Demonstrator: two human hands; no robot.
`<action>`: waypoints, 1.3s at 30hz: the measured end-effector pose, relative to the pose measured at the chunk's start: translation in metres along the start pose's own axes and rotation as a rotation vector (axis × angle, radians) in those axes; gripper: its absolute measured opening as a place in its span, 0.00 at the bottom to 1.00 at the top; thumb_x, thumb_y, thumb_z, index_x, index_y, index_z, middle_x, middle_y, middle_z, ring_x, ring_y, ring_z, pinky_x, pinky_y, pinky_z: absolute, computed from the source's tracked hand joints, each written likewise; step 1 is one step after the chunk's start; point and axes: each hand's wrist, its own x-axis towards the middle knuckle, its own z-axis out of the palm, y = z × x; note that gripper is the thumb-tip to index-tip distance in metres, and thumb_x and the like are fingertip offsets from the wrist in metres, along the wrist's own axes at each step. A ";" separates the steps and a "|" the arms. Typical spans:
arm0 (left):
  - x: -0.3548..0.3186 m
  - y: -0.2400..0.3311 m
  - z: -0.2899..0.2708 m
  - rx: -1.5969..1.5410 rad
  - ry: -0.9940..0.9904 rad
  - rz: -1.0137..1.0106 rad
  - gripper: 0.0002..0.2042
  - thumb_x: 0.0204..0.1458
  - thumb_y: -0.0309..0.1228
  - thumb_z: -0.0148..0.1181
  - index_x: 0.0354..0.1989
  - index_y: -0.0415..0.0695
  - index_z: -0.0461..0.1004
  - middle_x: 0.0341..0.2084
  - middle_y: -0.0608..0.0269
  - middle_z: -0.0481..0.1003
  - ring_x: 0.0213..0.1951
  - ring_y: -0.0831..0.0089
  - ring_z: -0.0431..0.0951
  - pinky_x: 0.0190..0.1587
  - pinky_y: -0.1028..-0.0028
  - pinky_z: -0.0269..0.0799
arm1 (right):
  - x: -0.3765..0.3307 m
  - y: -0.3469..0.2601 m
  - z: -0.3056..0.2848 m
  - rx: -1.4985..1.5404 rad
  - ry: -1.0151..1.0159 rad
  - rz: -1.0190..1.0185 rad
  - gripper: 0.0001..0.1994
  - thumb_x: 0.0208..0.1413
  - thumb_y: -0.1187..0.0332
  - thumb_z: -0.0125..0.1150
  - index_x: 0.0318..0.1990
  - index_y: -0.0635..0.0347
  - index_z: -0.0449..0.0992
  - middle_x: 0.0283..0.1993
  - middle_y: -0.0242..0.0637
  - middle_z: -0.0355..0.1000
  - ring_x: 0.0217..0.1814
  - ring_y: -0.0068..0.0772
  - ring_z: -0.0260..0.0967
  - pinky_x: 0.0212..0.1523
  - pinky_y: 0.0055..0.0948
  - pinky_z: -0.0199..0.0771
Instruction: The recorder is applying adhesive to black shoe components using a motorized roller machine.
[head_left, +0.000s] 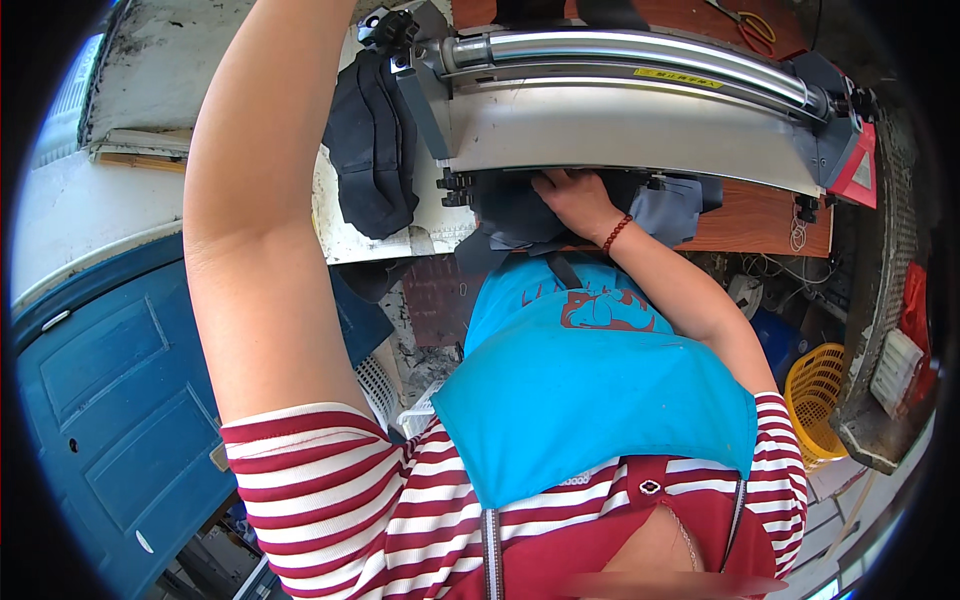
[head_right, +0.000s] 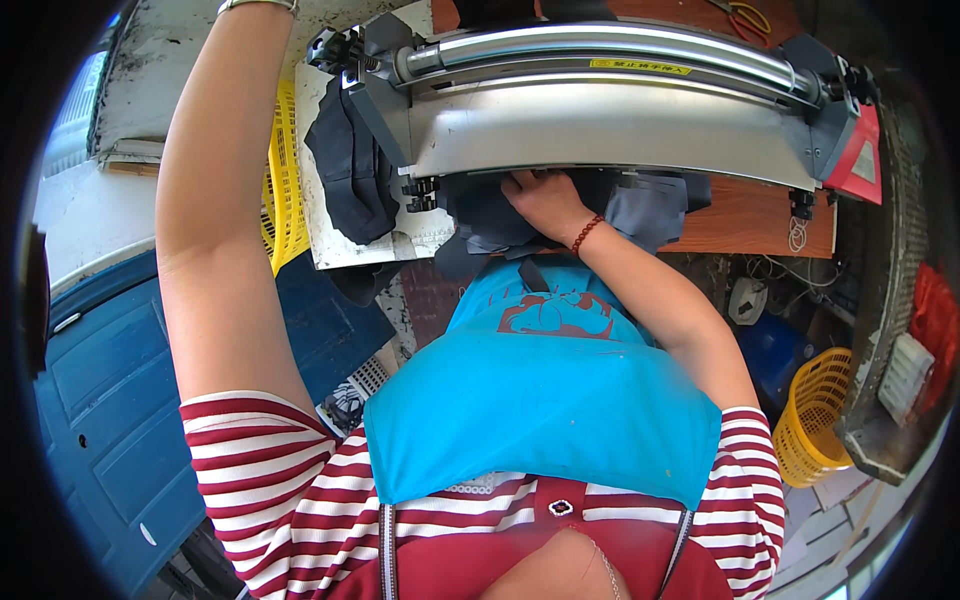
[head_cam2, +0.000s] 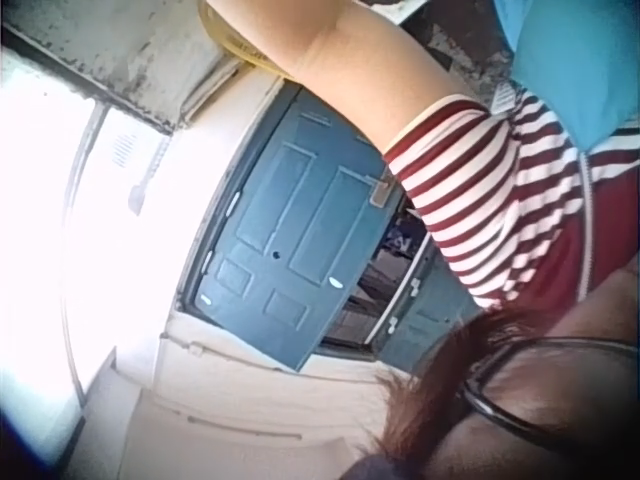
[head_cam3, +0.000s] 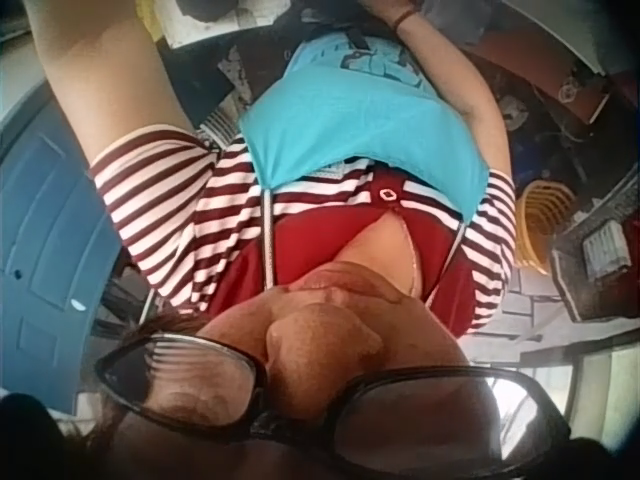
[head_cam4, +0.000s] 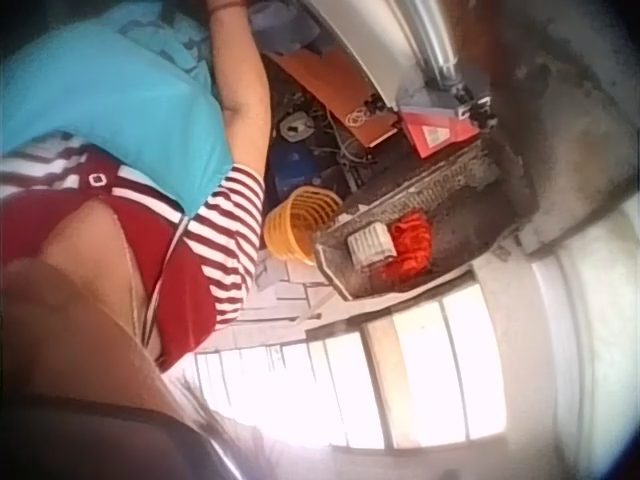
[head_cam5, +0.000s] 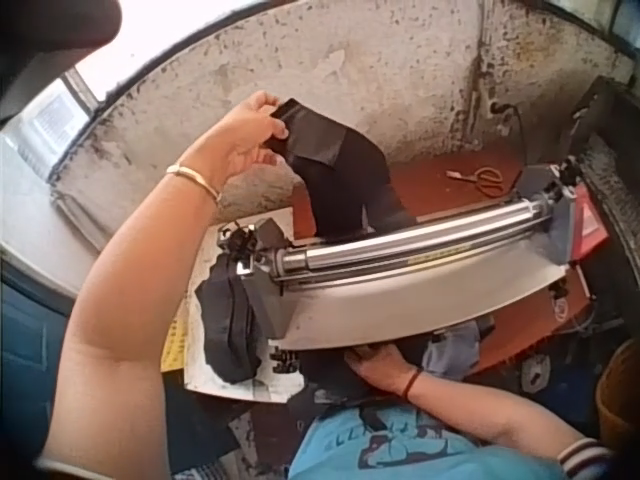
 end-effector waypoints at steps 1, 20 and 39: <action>-0.002 0.001 0.001 0.014 0.059 0.023 0.18 0.57 0.17 0.56 0.55 0.48 0.69 0.36 0.57 0.75 0.29 0.67 0.76 0.26 0.69 0.76 | -0.001 0.000 -0.004 0.019 0.019 -0.016 0.09 0.47 0.70 0.62 0.37 0.53 0.81 0.43 0.37 0.73 0.30 0.36 0.77 0.29 0.32 0.80; 0.057 -0.082 0.045 0.355 0.456 0.644 0.12 0.50 0.15 0.48 0.39 0.42 0.74 0.27 0.42 0.74 0.30 0.55 0.80 0.34 0.55 0.74 | 0.008 0.012 -0.170 1.039 0.168 0.857 0.09 0.64 0.73 0.62 0.49 0.65 0.76 0.28 0.24 0.74 0.30 0.09 0.64 0.31 0.18 0.66; 0.053 -0.127 0.111 0.447 -0.214 -0.167 0.11 0.48 0.29 0.70 0.36 0.34 0.81 0.30 0.54 0.79 0.27 0.62 0.78 0.28 0.62 0.77 | 0.021 0.057 -0.172 0.028 0.275 0.268 0.08 0.56 0.70 0.68 0.43 0.52 0.79 0.32 0.33 0.76 0.28 0.39 0.76 0.26 0.34 0.74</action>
